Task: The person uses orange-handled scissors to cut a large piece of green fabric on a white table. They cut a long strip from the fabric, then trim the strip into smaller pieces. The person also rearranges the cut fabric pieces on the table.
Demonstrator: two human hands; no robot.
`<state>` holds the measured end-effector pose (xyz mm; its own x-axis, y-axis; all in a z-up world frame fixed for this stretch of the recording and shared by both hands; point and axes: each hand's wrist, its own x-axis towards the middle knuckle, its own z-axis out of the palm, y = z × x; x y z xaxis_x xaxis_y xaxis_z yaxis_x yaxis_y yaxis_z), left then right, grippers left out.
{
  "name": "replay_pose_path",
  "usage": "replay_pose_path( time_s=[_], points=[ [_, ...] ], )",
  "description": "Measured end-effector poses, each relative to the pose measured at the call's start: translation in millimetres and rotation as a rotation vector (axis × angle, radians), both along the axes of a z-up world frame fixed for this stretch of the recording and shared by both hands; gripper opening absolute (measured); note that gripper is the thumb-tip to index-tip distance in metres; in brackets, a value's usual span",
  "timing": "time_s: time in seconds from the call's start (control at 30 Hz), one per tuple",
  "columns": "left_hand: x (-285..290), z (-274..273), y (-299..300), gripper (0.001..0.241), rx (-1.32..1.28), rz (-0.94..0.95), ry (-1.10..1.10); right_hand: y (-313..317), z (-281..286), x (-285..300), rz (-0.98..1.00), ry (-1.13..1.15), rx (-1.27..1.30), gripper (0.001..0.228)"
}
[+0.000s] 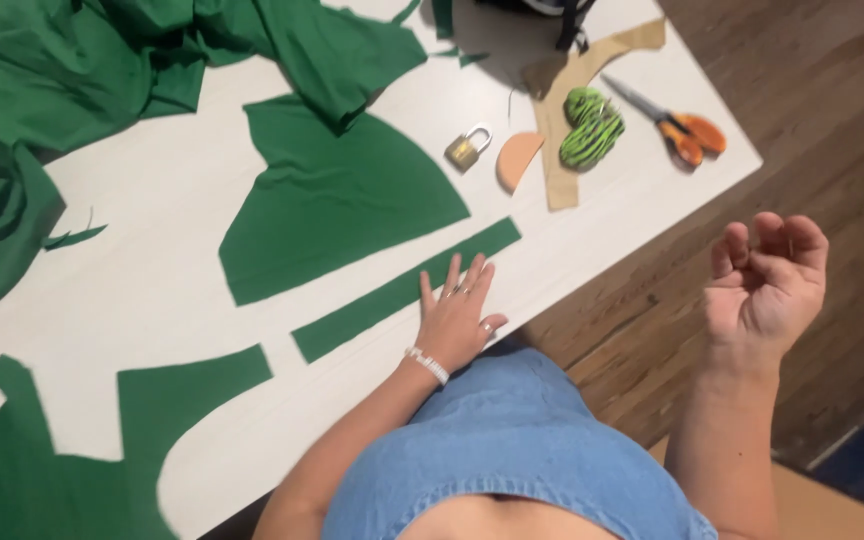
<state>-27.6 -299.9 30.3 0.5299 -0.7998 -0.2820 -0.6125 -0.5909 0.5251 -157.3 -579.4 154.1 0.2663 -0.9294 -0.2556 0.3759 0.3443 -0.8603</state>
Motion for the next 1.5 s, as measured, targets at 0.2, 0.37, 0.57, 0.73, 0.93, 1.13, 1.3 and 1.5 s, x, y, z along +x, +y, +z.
replay_pose_path(
  time_s=[0.2, 0.37, 0.57, 0.73, 0.93, 1.13, 1.3, 1.5],
  points=[
    [25, -18, 34, 0.068, -0.568, 0.338, 0.397, -89, -41, 38, 0.196, 0.180, -0.258, 0.064],
    [88, 29, 114, 0.083, -1.761, 0.960, 1.016, -173, -99, 69, 0.490, 0.895, -0.923, 0.041],
    [108, 77, 160, 0.106, -1.911, 1.390, 0.832, -174, -93, 108, 0.815, 1.523, -1.028, 0.036],
    [101, 106, 193, 0.104, -2.152, 1.203, 0.816, -160, -72, 117, 0.881, 1.670, -0.918, 0.067],
    [107, 80, 219, 0.095, -2.060, 0.565, 0.903, -143, -85, 97, 0.968, 1.747, -0.878, 0.040],
    [104, 68, 269, 0.079, -1.940, 0.524, 0.912, -56, -90, 29, 0.690, 0.860, -0.533, 0.054],
    [96, 45, 346, 0.077, -1.841, 0.417, 1.064, 93, -75, 11, 0.532, 0.366, -0.423, 0.055],
    [85, 31, 428, 0.080, -1.739, 0.499, 1.094, 259, -51, 33, 0.499, 0.343, -0.334, 0.042]
  ],
)
